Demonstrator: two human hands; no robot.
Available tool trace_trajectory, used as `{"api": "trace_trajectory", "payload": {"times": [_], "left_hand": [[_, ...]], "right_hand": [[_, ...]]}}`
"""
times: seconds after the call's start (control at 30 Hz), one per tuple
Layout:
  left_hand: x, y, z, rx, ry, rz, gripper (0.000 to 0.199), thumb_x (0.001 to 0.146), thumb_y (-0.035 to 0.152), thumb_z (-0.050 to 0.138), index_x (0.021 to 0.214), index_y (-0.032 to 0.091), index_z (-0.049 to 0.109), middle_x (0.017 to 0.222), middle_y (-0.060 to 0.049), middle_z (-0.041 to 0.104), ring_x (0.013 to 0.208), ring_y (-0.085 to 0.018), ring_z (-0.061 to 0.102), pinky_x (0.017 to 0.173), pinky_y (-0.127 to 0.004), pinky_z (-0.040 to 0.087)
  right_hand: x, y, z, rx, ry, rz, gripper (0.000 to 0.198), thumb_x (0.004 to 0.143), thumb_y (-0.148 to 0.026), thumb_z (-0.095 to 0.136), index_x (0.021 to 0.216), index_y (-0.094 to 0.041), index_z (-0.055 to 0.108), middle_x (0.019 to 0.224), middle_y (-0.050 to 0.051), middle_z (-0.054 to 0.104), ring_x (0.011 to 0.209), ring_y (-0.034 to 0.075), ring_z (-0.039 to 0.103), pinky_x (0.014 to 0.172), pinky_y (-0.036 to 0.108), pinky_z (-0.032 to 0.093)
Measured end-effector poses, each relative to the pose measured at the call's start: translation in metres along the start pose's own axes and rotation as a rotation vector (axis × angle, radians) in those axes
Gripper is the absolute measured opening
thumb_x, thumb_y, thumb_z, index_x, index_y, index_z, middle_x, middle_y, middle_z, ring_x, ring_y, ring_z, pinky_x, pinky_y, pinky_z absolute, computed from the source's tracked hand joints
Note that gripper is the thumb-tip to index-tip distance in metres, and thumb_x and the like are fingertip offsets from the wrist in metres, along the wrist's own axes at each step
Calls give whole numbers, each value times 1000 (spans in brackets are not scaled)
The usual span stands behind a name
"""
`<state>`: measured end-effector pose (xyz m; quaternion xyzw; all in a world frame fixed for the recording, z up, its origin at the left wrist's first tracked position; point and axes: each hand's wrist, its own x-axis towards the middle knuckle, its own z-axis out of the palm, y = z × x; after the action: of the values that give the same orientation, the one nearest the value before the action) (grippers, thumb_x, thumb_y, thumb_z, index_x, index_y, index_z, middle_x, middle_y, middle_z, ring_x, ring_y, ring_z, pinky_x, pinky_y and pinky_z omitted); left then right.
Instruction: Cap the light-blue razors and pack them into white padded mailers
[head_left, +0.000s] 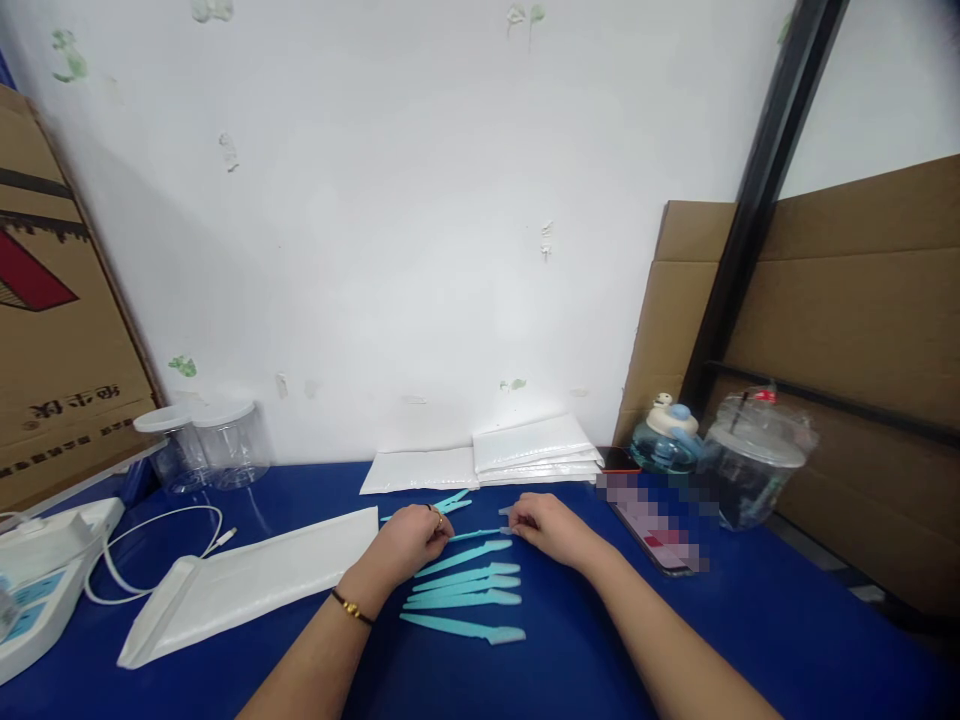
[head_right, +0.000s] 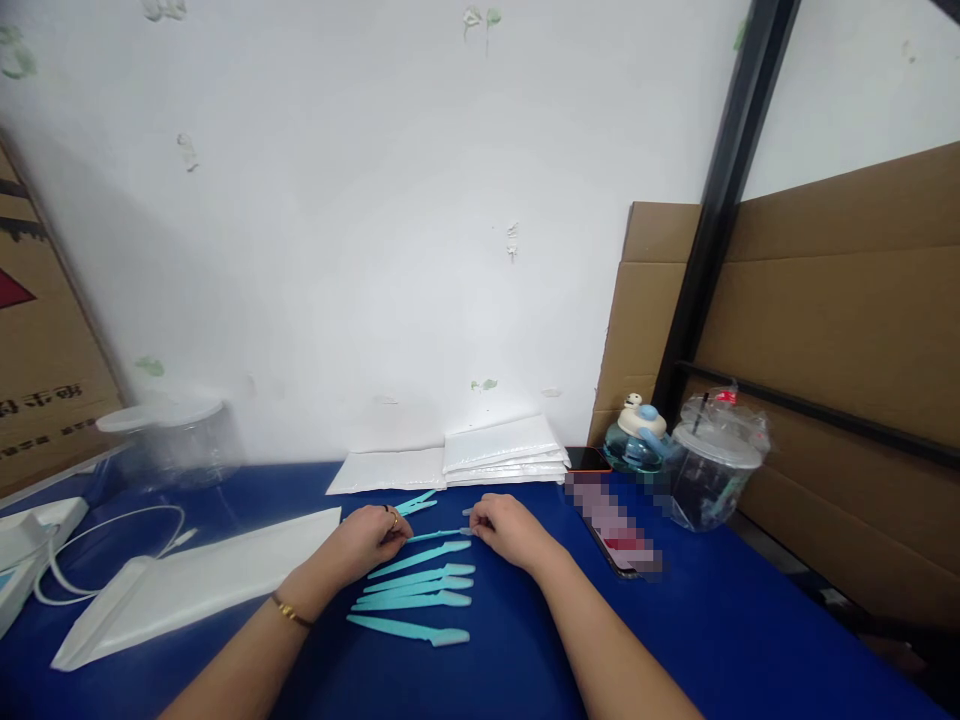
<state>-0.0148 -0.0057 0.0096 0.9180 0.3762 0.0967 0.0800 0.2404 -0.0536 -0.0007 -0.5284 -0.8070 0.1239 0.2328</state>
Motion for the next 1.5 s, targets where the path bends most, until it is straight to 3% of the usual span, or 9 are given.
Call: {"api": "trace_trajectory", "payload": {"times": [0.5, 0.7, 0.8, 0.97, 1.17, 1.33, 1.5], "left_hand": [[-1, 1, -2, -34, -6, -6, 23, 74, 16, 46, 79, 22, 68, 80, 0, 69, 71, -14, 59, 63, -22, 38], [-3, 13, 0, -144, -55, 66, 25, 76, 15, 45, 79, 22, 68, 84, 1, 69, 78, -14, 60, 68, -21, 40], [-5, 8, -3, -165, -61, -5, 18, 78, 25, 50, 84, 22, 67, 86, 0, 67, 77, -15, 60, 68, -22, 42], [-5, -16, -6, -12, 143, -219, 26, 76, 25, 57, 101, 21, 61, 103, -5, 61, 98, -20, 54, 83, -27, 40], [-2, -26, 0, 50, 122, -240, 12, 81, 21, 50, 84, 22, 62, 86, -2, 63, 82, -18, 58, 70, -26, 39], [-1, -25, 0, 49, 145, -249, 20, 80, 23, 53, 98, 22, 61, 103, -4, 61, 90, -18, 58, 77, -26, 39], [-2, -21, -4, 104, 111, -248, 14, 82, 23, 50, 87, 23, 63, 93, -2, 64, 88, -18, 57, 75, -28, 38]], "right_hand": [[3, -8, 3, 0, -5, -26, 13, 80, -14, 54, 76, -20, 66, 80, 1, 61, 72, 12, 56, 66, 20, 40], [1, -17, 2, 73, -99, -91, 17, 75, -10, 54, 75, -20, 68, 75, 0, 65, 68, 12, 59, 62, 20, 40], [-1, -8, -7, 102, -56, -30, 18, 76, -12, 53, 77, -20, 69, 77, 0, 66, 71, 14, 60, 65, 21, 41], [-2, 15, -19, -32, 116, 122, 20, 74, -8, 51, 80, -19, 67, 83, 4, 65, 77, 16, 58, 69, 24, 41], [-1, 18, -8, -83, 28, 102, 17, 73, -13, 58, 86, -20, 67, 89, 3, 61, 76, 15, 56, 67, 23, 39], [3, 15, -2, -151, -3, 90, 10, 77, -16, 55, 80, -18, 65, 85, 3, 60, 73, 14, 56, 64, 22, 37], [4, 12, -2, -187, -8, 68, 14, 80, -14, 51, 74, -17, 63, 79, 3, 59, 70, 14, 56, 63, 22, 36]]}}
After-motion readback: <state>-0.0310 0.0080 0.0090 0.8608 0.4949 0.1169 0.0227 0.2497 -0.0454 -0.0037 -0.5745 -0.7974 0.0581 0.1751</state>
